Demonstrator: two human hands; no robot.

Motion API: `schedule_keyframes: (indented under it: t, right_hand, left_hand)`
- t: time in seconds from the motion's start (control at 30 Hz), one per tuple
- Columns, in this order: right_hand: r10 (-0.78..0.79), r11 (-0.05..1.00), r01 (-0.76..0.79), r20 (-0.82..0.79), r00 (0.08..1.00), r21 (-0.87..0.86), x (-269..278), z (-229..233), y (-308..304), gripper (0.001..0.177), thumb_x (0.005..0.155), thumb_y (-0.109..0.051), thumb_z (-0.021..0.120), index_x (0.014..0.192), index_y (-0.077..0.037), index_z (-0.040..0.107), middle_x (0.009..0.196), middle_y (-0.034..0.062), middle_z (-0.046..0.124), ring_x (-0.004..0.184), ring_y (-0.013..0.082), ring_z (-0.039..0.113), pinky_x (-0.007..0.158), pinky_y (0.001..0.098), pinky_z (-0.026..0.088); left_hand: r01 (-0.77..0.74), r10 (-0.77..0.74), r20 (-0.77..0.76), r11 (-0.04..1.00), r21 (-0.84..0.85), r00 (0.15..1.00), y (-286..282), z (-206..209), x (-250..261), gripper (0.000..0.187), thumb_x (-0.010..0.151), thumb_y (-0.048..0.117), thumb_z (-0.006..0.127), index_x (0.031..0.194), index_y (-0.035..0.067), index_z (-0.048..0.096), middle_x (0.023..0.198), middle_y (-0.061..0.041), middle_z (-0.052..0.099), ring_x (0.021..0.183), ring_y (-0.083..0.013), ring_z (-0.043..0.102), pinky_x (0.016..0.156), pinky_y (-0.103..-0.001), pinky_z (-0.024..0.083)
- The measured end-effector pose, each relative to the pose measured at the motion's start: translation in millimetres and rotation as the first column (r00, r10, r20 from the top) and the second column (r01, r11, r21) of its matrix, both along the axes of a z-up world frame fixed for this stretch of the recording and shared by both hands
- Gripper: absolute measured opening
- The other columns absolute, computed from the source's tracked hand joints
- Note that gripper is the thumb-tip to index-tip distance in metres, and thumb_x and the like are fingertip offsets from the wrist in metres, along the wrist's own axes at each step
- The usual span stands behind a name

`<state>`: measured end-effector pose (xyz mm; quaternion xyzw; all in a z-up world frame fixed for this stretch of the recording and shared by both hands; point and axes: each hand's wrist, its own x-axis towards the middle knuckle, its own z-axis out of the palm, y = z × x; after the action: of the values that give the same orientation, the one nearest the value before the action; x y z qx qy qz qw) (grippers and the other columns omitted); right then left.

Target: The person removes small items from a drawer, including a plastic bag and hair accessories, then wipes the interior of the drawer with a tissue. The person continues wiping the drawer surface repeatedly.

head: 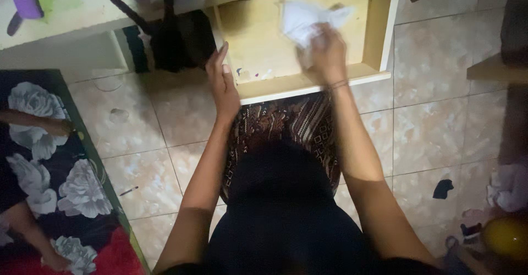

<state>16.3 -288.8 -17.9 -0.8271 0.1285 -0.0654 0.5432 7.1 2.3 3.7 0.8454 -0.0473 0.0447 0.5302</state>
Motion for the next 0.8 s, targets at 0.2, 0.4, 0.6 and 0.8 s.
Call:
schedule_keyframes:
  t: [0.2,0.4,0.6,0.8]
  right_hand:
    - [-0.235,0.902,0.191,-0.069,0.97,-0.388,34,2,-19,0.061,0.095,-0.018,0.053,0.151,0.004,0.045,0.156,0.0366,0.027,0.144,0.0433,0.031,0.121,0.0529,0.035]
    - [0.092,0.785,-0.231,-0.261,0.961,-0.575,55,-10,118,0.062,0.108,-0.031,0.047,0.159,0.003,0.035,0.169,0.0259,0.014,0.157,0.04,-0.005,0.127,0.0665,-0.001]
    - [0.504,0.647,-0.467,-0.121,0.855,-0.603,42,7,166,0.056,0.093,-0.007,0.064,0.148,-0.002,0.053,0.135,0.0265,0.06,0.132,0.0399,0.051,0.113,0.0539,0.04]
    - [0.638,0.63,-0.442,0.101,0.763,-0.638,32,2,118,0.036,0.08,0.003,0.072,0.111,-0.016,0.073,0.112,0.0096,0.076,0.104,0.026,0.073,0.093,0.0383,0.06]
  left_hand:
    - [-0.004,0.004,-0.008,1.0,0.011,1.0,0,0,-1,0.046,0.117,0.033,0.028,0.154,0.015,0.048,0.156,-0.016,0.046,0.151,-0.0331,0.038,0.129,-0.047,0.028]
    - [0.004,-0.004,-0.01,1.0,-0.014,1.0,-1,1,-1,0.045,0.117,0.031,0.027,0.154,0.015,0.047,0.157,-0.016,0.045,0.151,-0.034,0.036,0.129,-0.047,0.026]
    - [-0.002,0.002,-0.02,1.0,-0.008,1.0,2,-7,-3,0.045,0.117,0.03,0.026,0.154,0.015,0.047,0.157,-0.016,0.042,0.151,-0.0336,0.036,0.129,-0.048,0.026]
    - [-0.012,0.012,-0.021,1.0,-0.01,1.0,0,-6,-2,0.045,0.115,0.028,0.028,0.153,0.014,0.048,0.156,-0.016,0.044,0.151,-0.0341,0.037,0.128,-0.047,0.027]
